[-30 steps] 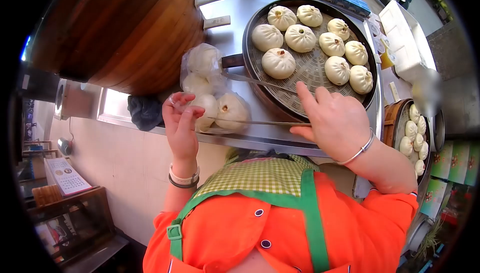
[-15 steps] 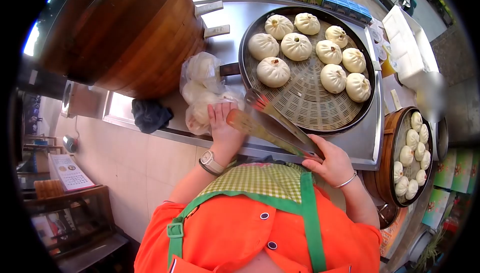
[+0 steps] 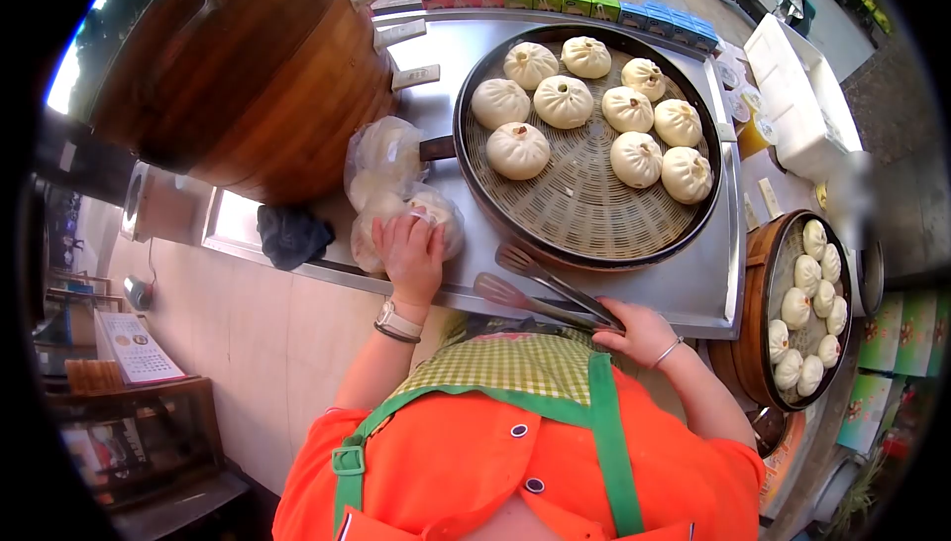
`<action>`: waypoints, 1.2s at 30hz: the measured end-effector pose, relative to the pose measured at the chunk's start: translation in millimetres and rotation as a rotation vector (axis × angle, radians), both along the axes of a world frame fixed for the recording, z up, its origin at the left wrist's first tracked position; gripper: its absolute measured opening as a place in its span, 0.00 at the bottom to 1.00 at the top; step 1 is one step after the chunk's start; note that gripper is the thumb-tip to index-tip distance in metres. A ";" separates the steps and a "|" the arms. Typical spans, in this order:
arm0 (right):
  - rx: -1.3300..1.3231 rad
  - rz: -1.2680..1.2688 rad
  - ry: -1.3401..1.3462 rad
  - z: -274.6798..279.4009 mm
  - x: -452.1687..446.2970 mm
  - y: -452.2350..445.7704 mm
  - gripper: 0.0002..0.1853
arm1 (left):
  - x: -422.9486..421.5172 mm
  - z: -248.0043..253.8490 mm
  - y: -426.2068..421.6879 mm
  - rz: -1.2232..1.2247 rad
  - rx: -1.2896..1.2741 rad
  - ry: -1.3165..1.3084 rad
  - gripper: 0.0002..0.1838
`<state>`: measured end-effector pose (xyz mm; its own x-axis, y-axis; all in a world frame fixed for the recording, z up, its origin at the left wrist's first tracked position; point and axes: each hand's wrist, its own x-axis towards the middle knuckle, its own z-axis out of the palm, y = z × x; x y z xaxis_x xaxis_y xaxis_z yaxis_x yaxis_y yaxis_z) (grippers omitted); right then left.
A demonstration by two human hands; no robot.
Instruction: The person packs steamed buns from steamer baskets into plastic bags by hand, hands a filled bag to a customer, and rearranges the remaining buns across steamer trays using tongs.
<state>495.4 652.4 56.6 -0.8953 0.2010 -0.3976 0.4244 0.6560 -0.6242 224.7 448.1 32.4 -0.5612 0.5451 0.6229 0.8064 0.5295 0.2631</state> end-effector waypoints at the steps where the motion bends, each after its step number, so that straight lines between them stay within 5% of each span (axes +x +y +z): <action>1: 0.103 0.008 0.060 -1.6 -2.1 -0.9 0.31 | -2.6 1.0 -1.4 -0.010 0.015 0.020 0.09; 8: 0.623 0.064 0.357 -20.8 -59.8 -51.0 0.33 | -28.6 -8.4 -40.8 0.130 0.078 0.004 0.09; 15: 0.618 0.089 0.418 11.0 -72.8 -57.6 0.27 | -40.7 2.9 -41.0 0.098 0.038 -0.057 0.09; 19: 0.234 0.114 0.590 39.6 -131.4 -62.3 0.16 | -35.8 -0.4 -41.1 0.090 0.047 -0.052 0.09; 22: -0.106 -0.006 0.580 36.1 -202.1 -76.4 0.21 | -35.6 -2.5 -45.1 0.069 0.081 -0.054 0.09; 25: -0.006 -0.080 0.655 11.8 -257.1 -96.7 0.24 | -34.9 0.6 -48.4 0.041 0.091 -0.106 0.09; 29: -0.065 -0.082 0.430 -8.1 -290.1 -106.7 0.23 | -34.7 -0.5 -56.3 -0.003 0.128 -0.145 0.10; 31: -0.263 -0.176 0.423 -5.3 -294.5 -98.8 0.21 | -33.4 16.9 -62.1 -0.072 0.220 -0.252 0.07; 32: -0.431 -0.239 0.443 -6.7 -298.3 -93.8 0.10 | -35.2 27.5 -65.2 -0.065 0.225 -0.254 0.07; 33: -0.997 -0.357 0.400 2.3 -298.6 -89.1 0.05 | -37.5 39.9 -69.8 -0.144 0.581 -0.640 0.05; 34: -1.068 -0.379 0.389 16.9 -294.1 -89.4 0.05 | -40.0 52.3 -74.7 -0.223 0.937 -1.026 0.04; 36: -1.110 -0.397 0.362 36.2 -285.9 -87.9 0.04 | -52.5 78.3 -82.4 -0.313 1.090 -1.122 0.03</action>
